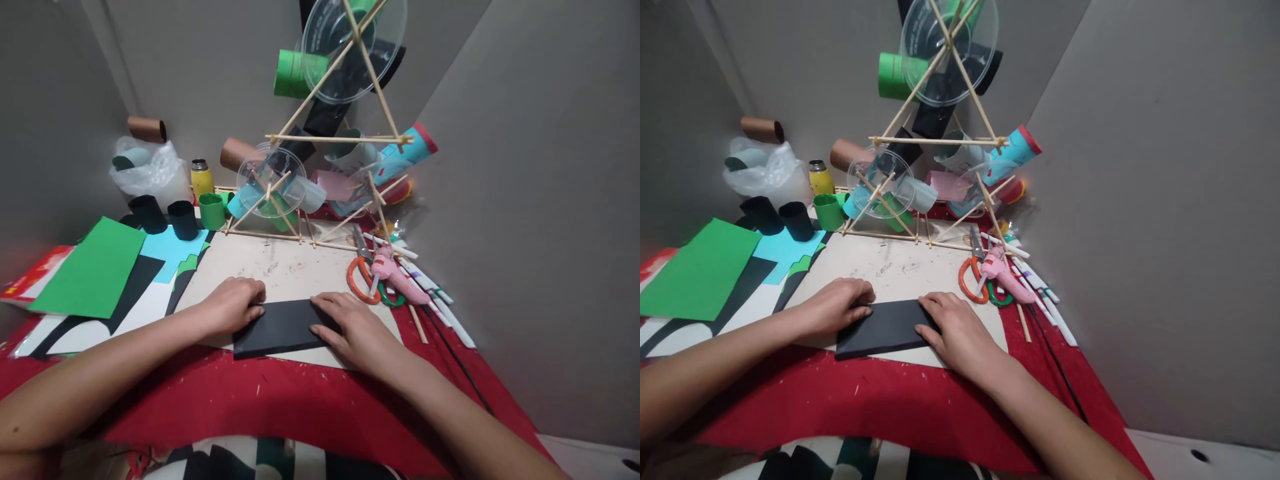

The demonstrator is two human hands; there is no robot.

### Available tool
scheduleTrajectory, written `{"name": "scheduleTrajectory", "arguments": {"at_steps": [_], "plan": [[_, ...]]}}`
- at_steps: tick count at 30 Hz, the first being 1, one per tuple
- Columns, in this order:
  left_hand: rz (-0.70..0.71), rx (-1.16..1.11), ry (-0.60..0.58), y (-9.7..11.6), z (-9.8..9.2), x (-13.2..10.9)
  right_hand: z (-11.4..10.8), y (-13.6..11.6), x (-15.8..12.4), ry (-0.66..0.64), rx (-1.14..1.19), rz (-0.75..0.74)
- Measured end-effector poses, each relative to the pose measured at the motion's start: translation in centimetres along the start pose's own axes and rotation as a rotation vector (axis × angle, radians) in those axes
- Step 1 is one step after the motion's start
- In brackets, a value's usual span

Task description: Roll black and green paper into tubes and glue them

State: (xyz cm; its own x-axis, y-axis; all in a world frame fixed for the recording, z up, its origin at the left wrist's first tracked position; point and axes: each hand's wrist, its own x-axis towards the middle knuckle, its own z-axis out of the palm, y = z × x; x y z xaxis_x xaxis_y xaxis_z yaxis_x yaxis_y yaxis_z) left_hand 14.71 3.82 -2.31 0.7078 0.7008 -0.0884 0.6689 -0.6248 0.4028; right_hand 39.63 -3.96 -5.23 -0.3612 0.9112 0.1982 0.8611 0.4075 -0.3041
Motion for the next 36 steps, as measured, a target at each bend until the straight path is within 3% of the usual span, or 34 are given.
{"name": "scheduleTrajectory", "arguments": {"at_steps": [7, 15, 19, 23, 25, 28, 32, 34, 36], "plan": [[0.037, -0.183, -0.082, -0.4, -0.2, 0.6, 0.1, 0.9, 0.4, -0.069, 0.032, 0.019], [0.025, -0.543, -0.281, -1.9, -0.9, 1.2, -0.4, 0.5, 2.1, -0.115, 0.109, -0.062], [0.029, -0.620, -0.316, -2.5, -0.7, 1.1, -0.1, 0.2, 3.0, -0.197, 0.279, -0.074], [0.031, -0.553, -0.295, -2.2, -0.4, 1.0, 0.3, 0.0, 3.1, -0.179, 0.520, 0.038], [0.004, -0.623, -0.294, -2.0, -0.4, 1.1, 0.3, -0.1, 3.0, -0.170, 0.594, 0.098], [-0.117, -0.894, -0.176, -2.2, -0.5, 1.4, -0.2, -0.2, 3.0, -0.109, 0.702, 0.202], [-0.309, -1.407, 0.157, -3.2, -0.8, 2.2, -0.8, -0.3, 3.0, 0.054, 0.891, 0.446], [-0.311, -1.568, 0.188, -3.4, -0.8, 2.3, -0.7, -0.2, 3.0, 0.161, 1.043, 0.597], [-0.266, -1.620, 0.120, -3.0, -0.4, 2.2, -0.2, -0.2, 3.0, 0.256, 1.238, 0.721]]}}
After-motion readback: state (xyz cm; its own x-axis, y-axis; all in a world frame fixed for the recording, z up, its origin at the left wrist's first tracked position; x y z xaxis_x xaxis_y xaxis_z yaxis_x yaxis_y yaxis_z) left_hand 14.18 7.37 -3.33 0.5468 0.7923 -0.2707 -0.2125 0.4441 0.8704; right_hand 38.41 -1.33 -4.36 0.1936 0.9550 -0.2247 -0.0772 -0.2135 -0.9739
